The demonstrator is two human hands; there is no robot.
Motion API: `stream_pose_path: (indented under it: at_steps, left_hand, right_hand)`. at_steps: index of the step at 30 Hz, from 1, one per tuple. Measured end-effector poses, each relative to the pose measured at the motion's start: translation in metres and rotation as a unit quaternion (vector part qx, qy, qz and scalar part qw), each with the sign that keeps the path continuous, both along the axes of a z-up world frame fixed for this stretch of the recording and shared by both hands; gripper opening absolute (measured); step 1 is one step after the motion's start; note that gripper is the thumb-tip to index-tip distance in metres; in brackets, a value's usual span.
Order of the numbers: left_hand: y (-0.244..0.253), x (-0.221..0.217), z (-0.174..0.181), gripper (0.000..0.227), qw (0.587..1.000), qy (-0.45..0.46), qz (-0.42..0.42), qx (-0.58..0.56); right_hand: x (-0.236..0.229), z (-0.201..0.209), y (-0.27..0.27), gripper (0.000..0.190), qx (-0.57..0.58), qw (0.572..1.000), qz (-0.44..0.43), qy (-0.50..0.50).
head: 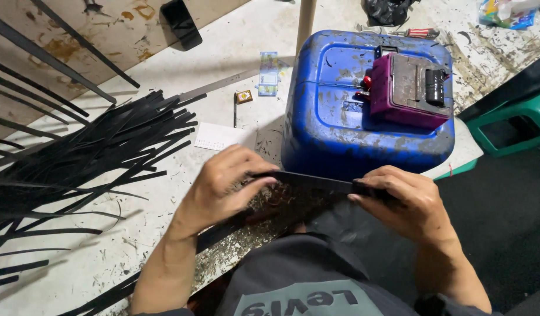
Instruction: Sanding the edges of leather straps and applying edge paint using a manual roller applicator.
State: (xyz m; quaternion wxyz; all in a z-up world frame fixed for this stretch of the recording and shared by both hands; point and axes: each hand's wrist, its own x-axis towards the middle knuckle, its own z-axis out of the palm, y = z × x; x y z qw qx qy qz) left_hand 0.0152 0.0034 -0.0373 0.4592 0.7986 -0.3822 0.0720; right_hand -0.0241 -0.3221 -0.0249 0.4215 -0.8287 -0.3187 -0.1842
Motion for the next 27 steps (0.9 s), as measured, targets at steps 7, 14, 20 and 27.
stream_pose_path:
  at_steps: [7,14,20,27]
  left_hand:
    - [-0.043,-0.001,0.016,0.027,0.997,-0.006,-0.072,-0.004]
    - [-0.004,0.007,-0.003,0.022,0.999,0.026,-0.035,0.001]
    - [-0.037,0.007,0.013,0.024,0.996,0.031,-0.077,-0.024]
    - [0.006,0.014,0.011,0.022,0.997,0.061,-0.047,-0.003]
  right_hand:
    - [0.003,-0.004,0.021,0.012,0.006,1.0,0.016,-0.012]
    - [0.0,-0.003,-0.003,0.013,-0.011,1.0,0.009,0.022]
    - [0.002,-0.004,0.016,0.013,-0.003,1.0,0.014,0.023]
    - [-0.002,0.001,-0.009,0.014,-0.012,0.999,-0.008,0.05]
